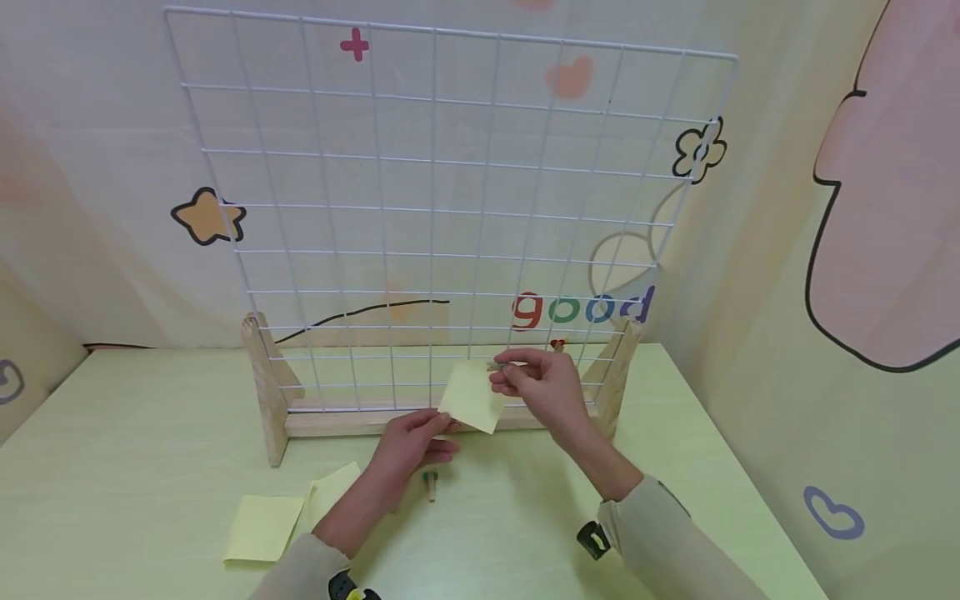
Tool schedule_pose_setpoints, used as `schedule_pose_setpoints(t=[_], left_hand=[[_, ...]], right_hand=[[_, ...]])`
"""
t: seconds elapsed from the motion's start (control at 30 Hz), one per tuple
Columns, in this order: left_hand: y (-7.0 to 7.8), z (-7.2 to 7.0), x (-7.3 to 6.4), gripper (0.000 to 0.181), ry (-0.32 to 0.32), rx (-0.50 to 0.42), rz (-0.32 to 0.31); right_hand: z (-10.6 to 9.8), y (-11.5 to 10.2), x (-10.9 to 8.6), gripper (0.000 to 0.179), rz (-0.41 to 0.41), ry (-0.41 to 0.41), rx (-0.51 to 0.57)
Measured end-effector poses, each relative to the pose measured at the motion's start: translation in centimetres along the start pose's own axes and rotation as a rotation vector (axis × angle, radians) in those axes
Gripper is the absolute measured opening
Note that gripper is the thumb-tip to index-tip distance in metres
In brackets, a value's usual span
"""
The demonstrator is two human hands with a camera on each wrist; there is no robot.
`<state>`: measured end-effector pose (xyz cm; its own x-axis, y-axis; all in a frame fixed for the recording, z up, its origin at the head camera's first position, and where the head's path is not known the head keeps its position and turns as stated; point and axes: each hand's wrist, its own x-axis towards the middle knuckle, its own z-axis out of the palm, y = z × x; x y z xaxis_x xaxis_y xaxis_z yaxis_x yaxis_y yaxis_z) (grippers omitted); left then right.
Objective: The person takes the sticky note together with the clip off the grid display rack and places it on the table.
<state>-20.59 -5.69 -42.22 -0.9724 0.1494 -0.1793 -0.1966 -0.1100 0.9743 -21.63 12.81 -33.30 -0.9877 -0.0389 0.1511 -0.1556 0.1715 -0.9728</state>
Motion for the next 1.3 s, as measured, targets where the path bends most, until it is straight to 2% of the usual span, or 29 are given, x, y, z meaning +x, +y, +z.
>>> schedule_pose_setpoints(t=[0.33,0.53,0.67,0.87,1.17,1.3], left_hand=[[0.2,-2.1,-2.9,0.033,0.004,-0.009,-0.006],[-0.1,-3.5,-4.9,0.035,0.067,0.019,-0.03],[-0.5,-4.3,-5.9,0.038,0.102,-0.004,-0.049],[-1.0,-5.4,-8.0,0.041,0.115,0.0,-0.083],[-1.4,-7.3,-11.9,0.054,0.106,0.07,-0.203],[-1.7,-7.9,-13.7,0.056,0.107,0.068,-0.232]], right_hand=[[0.1,0.7,-2.2,0.018,0.027,-0.073,0.106],[0.5,1.2,-3.2,0.021,0.018,-0.118,0.145],[0.6,1.8,-3.7,0.022,0.027,-0.147,0.154],[1.1,2.9,-4.6,0.024,0.04,-0.205,0.136],[2.0,4.7,-6.2,0.037,0.084,-0.324,0.111],[2.1,5.3,-6.6,0.039,0.123,-0.393,0.123]])
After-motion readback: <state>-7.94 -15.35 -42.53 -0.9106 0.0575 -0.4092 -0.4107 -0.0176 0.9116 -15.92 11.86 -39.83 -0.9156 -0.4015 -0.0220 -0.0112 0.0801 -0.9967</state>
